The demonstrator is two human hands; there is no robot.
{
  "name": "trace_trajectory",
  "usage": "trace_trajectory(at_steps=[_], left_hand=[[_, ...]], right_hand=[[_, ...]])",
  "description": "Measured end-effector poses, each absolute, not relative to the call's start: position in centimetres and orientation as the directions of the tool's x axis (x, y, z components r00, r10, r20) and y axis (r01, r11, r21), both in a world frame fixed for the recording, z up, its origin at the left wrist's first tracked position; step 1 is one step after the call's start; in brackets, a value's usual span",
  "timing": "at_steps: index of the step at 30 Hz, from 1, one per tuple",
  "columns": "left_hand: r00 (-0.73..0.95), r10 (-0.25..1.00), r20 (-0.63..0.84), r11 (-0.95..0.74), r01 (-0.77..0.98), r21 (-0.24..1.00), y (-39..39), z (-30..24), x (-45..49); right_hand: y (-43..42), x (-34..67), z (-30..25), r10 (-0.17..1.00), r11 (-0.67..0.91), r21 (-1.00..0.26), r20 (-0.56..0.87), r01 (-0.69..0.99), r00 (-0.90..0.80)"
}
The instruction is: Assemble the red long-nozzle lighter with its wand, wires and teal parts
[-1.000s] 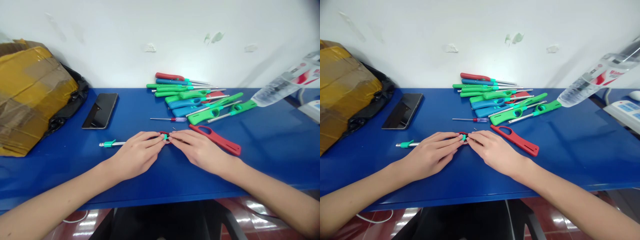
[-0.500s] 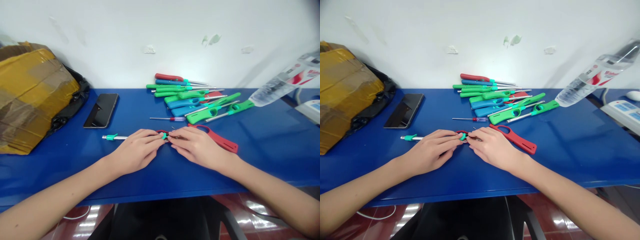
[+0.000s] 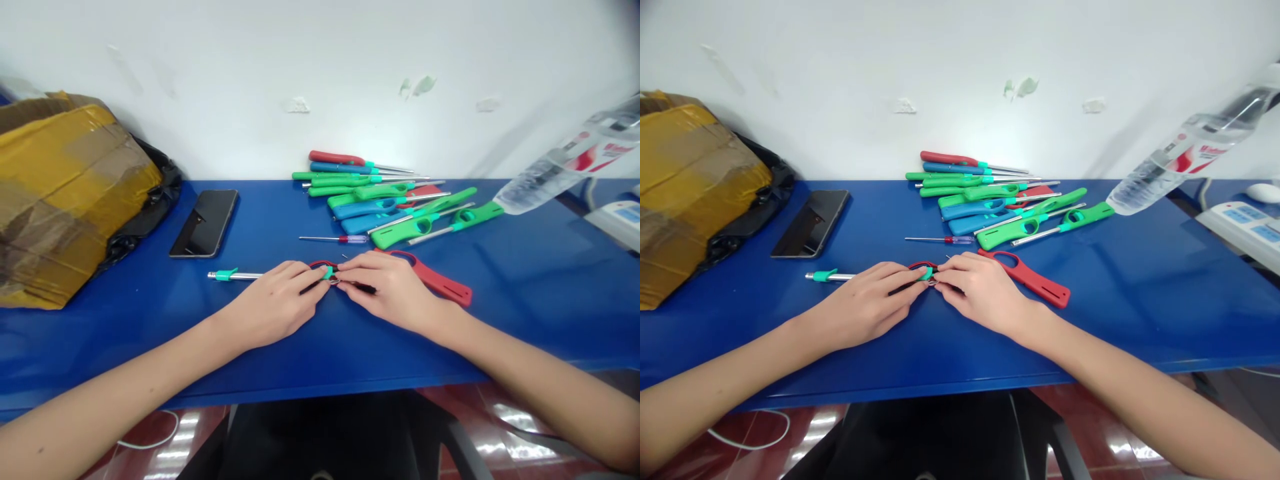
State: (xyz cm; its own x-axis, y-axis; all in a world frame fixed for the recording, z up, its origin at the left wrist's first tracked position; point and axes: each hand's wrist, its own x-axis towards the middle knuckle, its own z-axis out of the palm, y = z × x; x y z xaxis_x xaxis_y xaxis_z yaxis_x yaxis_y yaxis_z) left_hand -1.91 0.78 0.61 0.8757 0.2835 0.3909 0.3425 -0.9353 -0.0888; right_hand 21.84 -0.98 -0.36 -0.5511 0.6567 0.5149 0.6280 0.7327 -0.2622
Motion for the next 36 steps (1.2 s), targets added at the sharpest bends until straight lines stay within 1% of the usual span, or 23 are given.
trace_trajectory(at_steps=[5,9,14,19,21,24,26,28,30,36], left_hand=[[0.893,0.274,0.357,-0.920,0.351,-0.172,0.6,0.9,-1.5],[0.878,0.296,0.377,-0.911,0.378,-0.165,0.5,0.9,-1.5],[0.874,0.296,0.385,-0.916,0.375,-0.146,0.4,0.8,-1.8],[0.888,0.297,0.350,-0.913,0.371,-0.166,0.5,0.9,-1.8],[0.893,0.294,0.339,-0.911,0.370,-0.184,0.5,0.9,-1.6],[0.897,0.292,0.331,-0.908,0.369,-0.199,0.5,0.9,-1.5],[0.897,0.300,0.324,-0.907,0.373,-0.194,0.5,0.9,-1.6],[0.895,0.311,0.321,-0.907,0.380,-0.180,0.5,0.9,-1.7],[0.889,0.319,0.328,-0.909,0.385,-0.161,0.5,0.9,-1.8],[0.871,0.337,0.357,-0.909,0.400,-0.116,0.5,0.8,-1.8]], right_hand=[[-1.0,21.7,-0.3,0.643,0.740,-0.234,0.522,0.630,-0.561],[-0.7,21.6,-0.4,0.637,0.746,-0.233,0.521,0.623,-0.568],[-0.3,21.8,-0.8,0.715,0.680,-0.347,0.507,0.646,-0.481],[-0.5,22.0,-0.8,0.755,0.642,-0.387,0.473,0.662,-0.455],[-0.6,22.0,-0.5,0.781,0.615,-0.413,0.437,0.672,-0.446],[-0.7,22.0,0.1,0.828,0.560,-0.501,0.365,0.660,-0.425],[-0.7,22.1,0.5,0.851,0.523,-0.580,0.314,0.624,-0.421],[-0.6,22.2,0.8,0.862,0.495,-0.634,0.273,0.593,-0.427],[-0.5,22.3,1.1,0.865,0.483,-0.648,0.248,0.589,-0.436],[-0.6,22.5,1.7,0.857,0.501,-0.599,0.245,0.624,-0.453]])
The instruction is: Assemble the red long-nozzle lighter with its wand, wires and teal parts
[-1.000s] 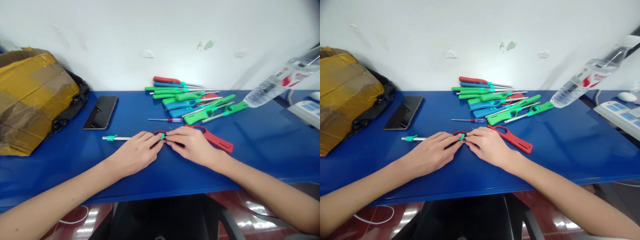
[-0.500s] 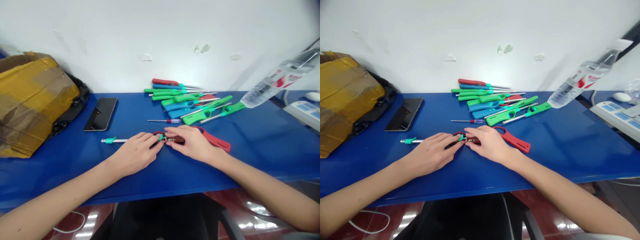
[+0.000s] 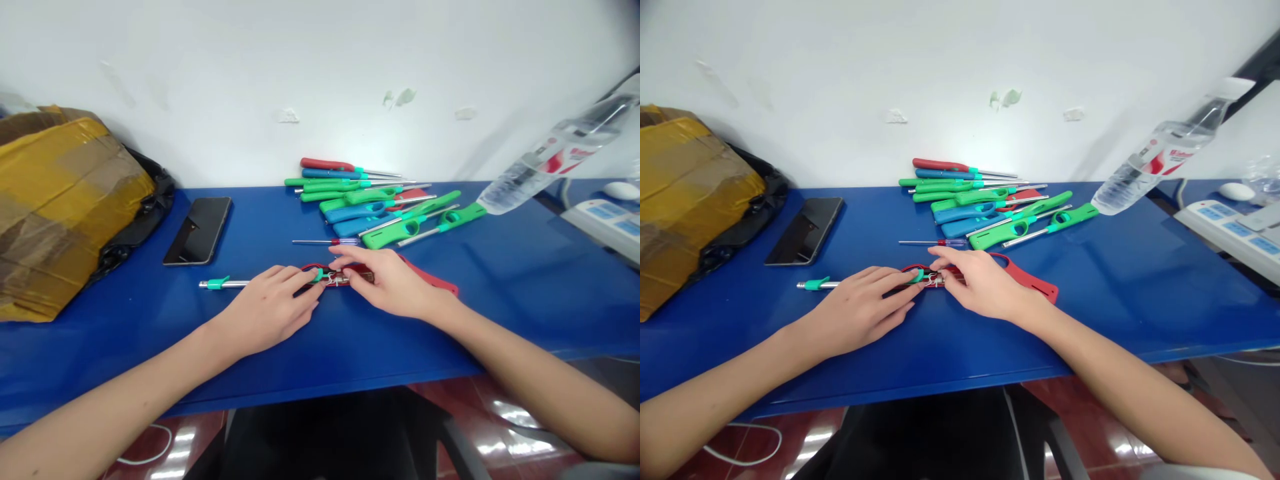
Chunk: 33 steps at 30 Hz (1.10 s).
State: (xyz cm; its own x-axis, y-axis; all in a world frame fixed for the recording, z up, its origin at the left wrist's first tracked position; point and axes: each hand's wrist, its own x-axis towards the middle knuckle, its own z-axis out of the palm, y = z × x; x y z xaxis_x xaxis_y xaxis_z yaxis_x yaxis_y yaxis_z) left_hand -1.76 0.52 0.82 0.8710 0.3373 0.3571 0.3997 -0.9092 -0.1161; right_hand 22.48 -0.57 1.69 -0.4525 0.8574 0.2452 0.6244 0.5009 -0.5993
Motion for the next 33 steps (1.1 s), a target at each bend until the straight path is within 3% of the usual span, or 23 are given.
trace_trajectory(at_steps=[12,16,21,25,33], left_hand=[[0.839,0.370,0.398,-0.904,0.425,-0.056,0.4,0.4,-1.7],[0.799,0.389,0.459,-0.902,0.431,0.013,0.3,0.3,-1.6],[0.757,0.466,0.457,-0.871,0.482,0.091,1.2,0.9,-2.4],[0.809,0.512,0.290,-0.856,0.508,0.096,2.9,2.6,-4.4],[0.799,0.574,0.179,-0.817,0.543,0.193,3.9,3.7,-5.8]], right_hand=[[-0.7,24.4,2.2,0.802,0.584,-0.406,0.423,0.703,-0.423],[-2.8,27.3,2.4,0.848,0.456,-0.261,0.416,0.851,-0.327],[-5.9,30.4,0.5,0.912,0.248,-0.184,0.374,0.951,-0.166],[-6.7,31.5,-0.8,0.930,0.225,-0.207,0.336,0.952,-0.147],[-7.0,32.9,0.0,0.916,0.264,-0.266,0.371,0.927,-0.155]])
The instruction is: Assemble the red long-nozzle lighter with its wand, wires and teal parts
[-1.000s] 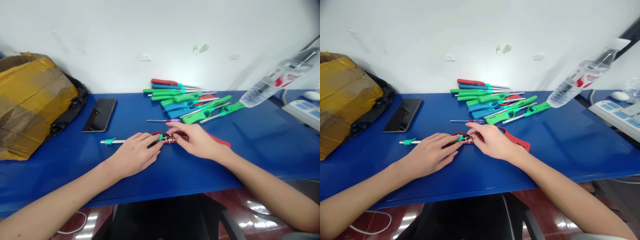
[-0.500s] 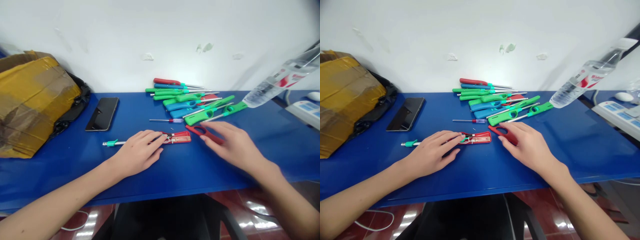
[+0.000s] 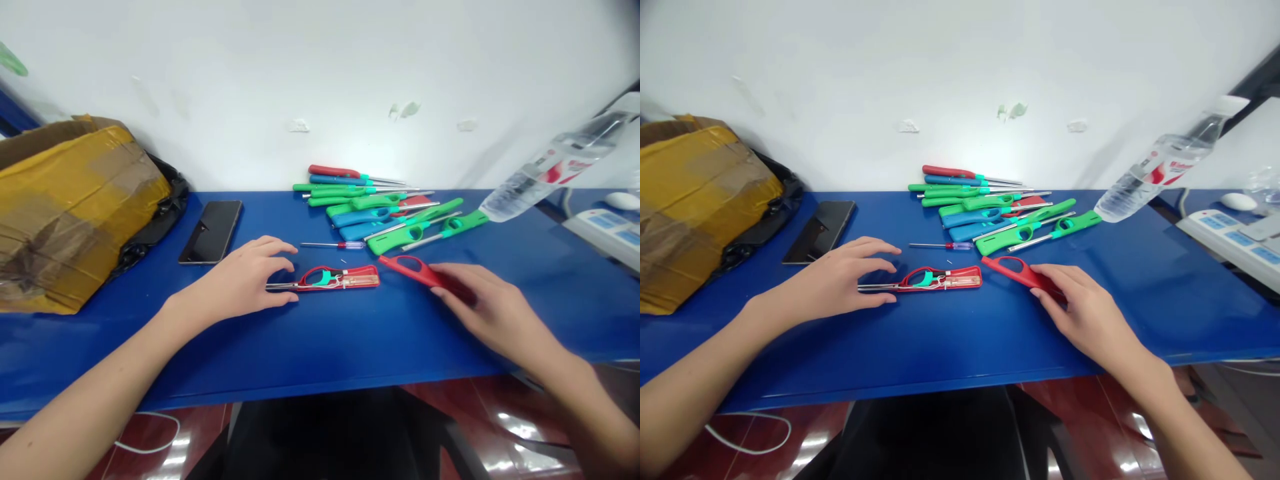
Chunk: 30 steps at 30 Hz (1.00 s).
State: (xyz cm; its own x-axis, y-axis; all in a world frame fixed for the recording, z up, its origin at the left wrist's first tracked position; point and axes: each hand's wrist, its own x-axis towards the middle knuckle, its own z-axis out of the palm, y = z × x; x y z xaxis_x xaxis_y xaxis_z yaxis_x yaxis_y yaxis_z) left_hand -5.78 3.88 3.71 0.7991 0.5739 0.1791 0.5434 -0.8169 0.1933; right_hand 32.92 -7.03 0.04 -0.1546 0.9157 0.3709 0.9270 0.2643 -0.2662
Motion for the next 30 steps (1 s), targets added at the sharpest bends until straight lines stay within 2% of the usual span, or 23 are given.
trace_trajectory(at_steps=[4,8,12,16,30], left_hand=[[0.808,0.564,0.170,-0.822,0.530,0.207,4.1,3.6,-6.0],[0.803,0.576,0.152,-0.805,0.525,0.277,4.7,4.0,-6.6],[0.823,0.557,0.116,-0.802,0.496,0.333,4.8,4.3,-6.8],[0.831,0.543,0.119,-0.808,0.480,0.342,4.7,4.2,-6.6],[0.843,0.528,0.100,-0.817,0.473,0.330,4.1,3.8,-5.7]], right_hand=[[-6.6,31.2,2.0,0.886,0.389,-0.337,0.390,0.857,-0.250],[-3.9,27.1,3.3,0.772,0.622,-0.286,0.382,0.729,-0.509],[-0.8,23.8,3.5,0.673,0.736,-0.245,0.360,0.631,-0.646],[0.4,22.8,3.1,0.644,0.765,-0.267,0.339,0.586,-0.686],[0.2,22.9,1.9,0.657,0.754,-0.320,0.359,0.574,-0.663]])
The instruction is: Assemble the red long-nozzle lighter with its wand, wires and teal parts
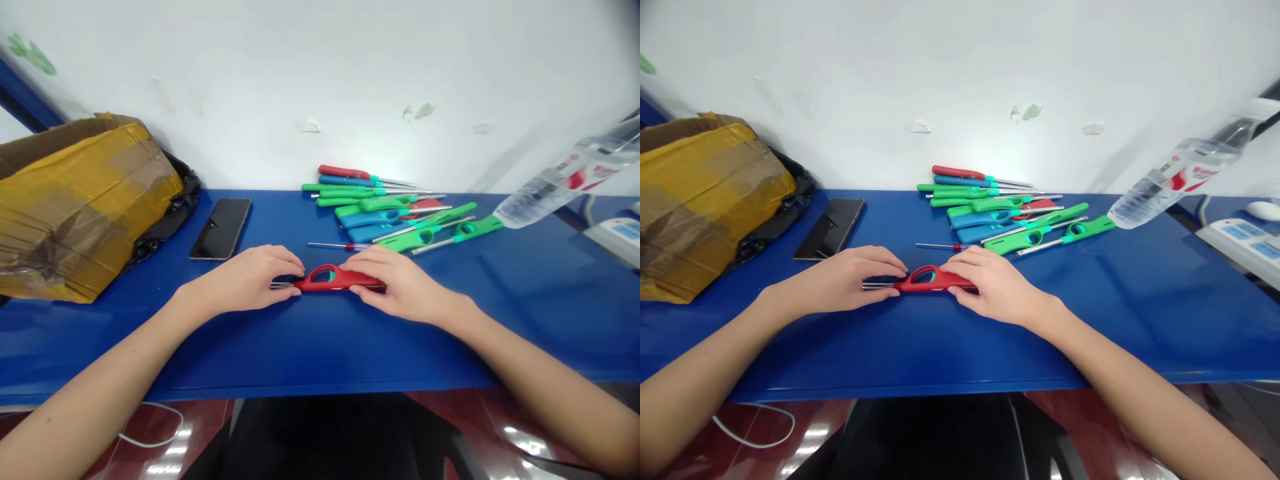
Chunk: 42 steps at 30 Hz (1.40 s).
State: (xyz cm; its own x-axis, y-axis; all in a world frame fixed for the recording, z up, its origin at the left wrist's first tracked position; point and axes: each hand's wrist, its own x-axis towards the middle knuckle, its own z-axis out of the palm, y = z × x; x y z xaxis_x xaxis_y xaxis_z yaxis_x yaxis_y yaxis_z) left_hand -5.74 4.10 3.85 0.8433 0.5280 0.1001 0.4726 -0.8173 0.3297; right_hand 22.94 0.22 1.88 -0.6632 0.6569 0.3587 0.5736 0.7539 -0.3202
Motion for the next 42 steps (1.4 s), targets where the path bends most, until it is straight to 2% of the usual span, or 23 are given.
trace_trajectory(at_steps=[8,13,17,23,30,33,36,42], left_hand=[[0.861,0.498,0.103,-0.832,0.441,0.337,4.0,3.9,-5.6],[0.852,0.516,0.090,-0.830,0.471,0.299,3.7,3.8,-5.3],[0.845,0.525,0.096,-0.834,0.489,0.255,3.5,3.6,-5.1],[0.813,0.538,0.224,-0.843,0.519,0.142,2.5,2.1,-3.9],[0.756,0.506,0.416,-0.863,0.449,0.233,2.5,-0.4,-1.5],[0.716,0.509,0.478,-0.860,0.444,0.250,2.6,-0.8,-1.1],[0.693,0.500,0.519,-0.863,0.449,0.232,2.5,-0.9,-0.8],[0.654,0.574,0.493,-0.812,0.532,0.240,1.9,-0.9,-0.3]], right_hand=[[0.2,23.0,1.5,0.679,0.731,-0.370,0.321,0.573,-0.660],[0.0,23.1,1.7,0.708,0.701,-0.399,0.284,0.591,-0.647],[0.0,23.3,1.5,0.689,0.722,-0.387,0.316,0.574,-0.653],[0.1,23.5,0.8,0.628,0.778,-0.260,0.369,0.572,-0.685],[-0.1,23.1,0.2,0.530,0.816,-0.038,0.444,0.576,-0.722],[-0.2,23.0,0.2,0.489,0.827,0.015,0.472,0.561,-0.733],[-0.3,23.1,0.5,0.489,0.836,-0.005,0.459,0.549,-0.741],[-0.3,23.2,0.4,0.566,0.815,-0.153,0.415,0.559,-0.712]])
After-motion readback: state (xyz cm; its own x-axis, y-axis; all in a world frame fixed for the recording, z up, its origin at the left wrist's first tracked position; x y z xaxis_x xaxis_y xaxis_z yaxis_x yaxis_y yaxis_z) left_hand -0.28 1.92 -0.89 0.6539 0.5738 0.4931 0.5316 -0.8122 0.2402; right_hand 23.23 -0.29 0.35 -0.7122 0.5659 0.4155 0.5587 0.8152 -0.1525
